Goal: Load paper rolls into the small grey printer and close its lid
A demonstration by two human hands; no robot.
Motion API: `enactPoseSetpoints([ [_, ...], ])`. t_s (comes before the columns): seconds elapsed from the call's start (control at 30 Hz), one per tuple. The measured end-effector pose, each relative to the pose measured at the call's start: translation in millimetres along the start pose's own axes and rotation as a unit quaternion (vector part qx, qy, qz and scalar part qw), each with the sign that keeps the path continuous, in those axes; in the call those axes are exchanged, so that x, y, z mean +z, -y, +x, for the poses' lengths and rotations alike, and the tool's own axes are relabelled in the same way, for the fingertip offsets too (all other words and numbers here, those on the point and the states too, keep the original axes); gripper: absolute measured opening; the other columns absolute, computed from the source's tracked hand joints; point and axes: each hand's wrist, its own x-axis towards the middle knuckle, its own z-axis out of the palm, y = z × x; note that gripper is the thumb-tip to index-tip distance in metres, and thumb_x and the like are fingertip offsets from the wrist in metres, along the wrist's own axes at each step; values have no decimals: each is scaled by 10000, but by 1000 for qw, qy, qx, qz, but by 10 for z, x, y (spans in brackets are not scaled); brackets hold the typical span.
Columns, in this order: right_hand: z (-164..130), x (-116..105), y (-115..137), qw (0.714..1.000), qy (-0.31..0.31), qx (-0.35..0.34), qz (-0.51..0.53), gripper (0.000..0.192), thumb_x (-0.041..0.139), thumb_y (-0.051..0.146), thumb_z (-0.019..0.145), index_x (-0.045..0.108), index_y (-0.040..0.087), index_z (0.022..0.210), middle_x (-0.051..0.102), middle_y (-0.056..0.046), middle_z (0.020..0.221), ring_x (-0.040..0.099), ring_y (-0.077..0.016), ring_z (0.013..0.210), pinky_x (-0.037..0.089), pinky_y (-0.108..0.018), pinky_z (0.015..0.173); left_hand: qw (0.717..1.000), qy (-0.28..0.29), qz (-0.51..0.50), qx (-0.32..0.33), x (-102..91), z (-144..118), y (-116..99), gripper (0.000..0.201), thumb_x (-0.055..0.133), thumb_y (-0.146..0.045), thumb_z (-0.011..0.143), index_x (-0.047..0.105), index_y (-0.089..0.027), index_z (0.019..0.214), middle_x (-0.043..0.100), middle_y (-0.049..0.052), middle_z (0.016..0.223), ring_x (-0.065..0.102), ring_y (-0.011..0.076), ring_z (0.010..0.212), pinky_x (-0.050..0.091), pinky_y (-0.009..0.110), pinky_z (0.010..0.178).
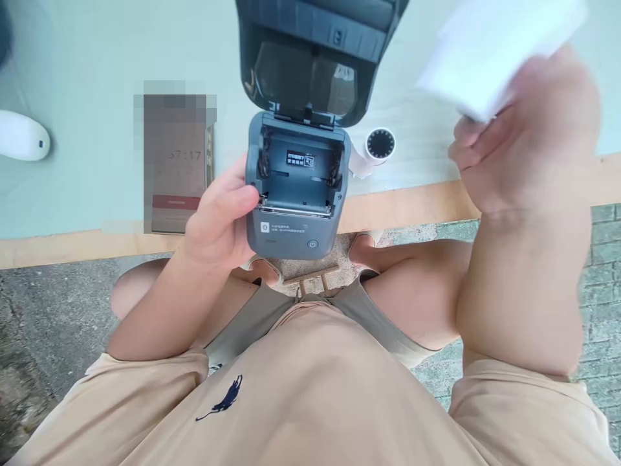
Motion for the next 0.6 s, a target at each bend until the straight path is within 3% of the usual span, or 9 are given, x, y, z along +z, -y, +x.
enactPoseSetpoints([
  [0.13,-38,22,-86,1000,-16,-12,-8,422,534,529,939,535,286,1285,529,-40,1278,598,-157,1095,542,-299,697,1000,-10,20,1,28,16,4,417,625,-426,858,556,-203,1204,703,33,1070,693,293,1164,632,350,805],
  [0.3,-85,134,41,993,-83,-18,-87,355,677,274,845,587,231,1186,566,-12,1127,542,-83,894,428,-237,603,999,-40,26,-10,73,50,-13,424,651,-424,817,568,-188,1159,706,66,1122,577,326,1341,615,409,968],
  [0.47,-73,203,124,986,-104,-53,-122,367,684,263,794,600,237,1151,569,-21,1065,479,-88,880,292,-201,540,999,-38,18,-13,82,45,-36,408,644,-397,819,568,-183,1158,704,77,1157,598,318,1319,644,372,888],
  [0.6,-40,231,96,986,-71,-39,-144,384,692,232,784,619,226,1161,599,-43,1137,447,-47,763,345,-224,550,999,-41,27,-22,65,37,-31,424,641,-421,822,558,-200,1174,716,58,1091,669,316,1215,648,337,745],
])
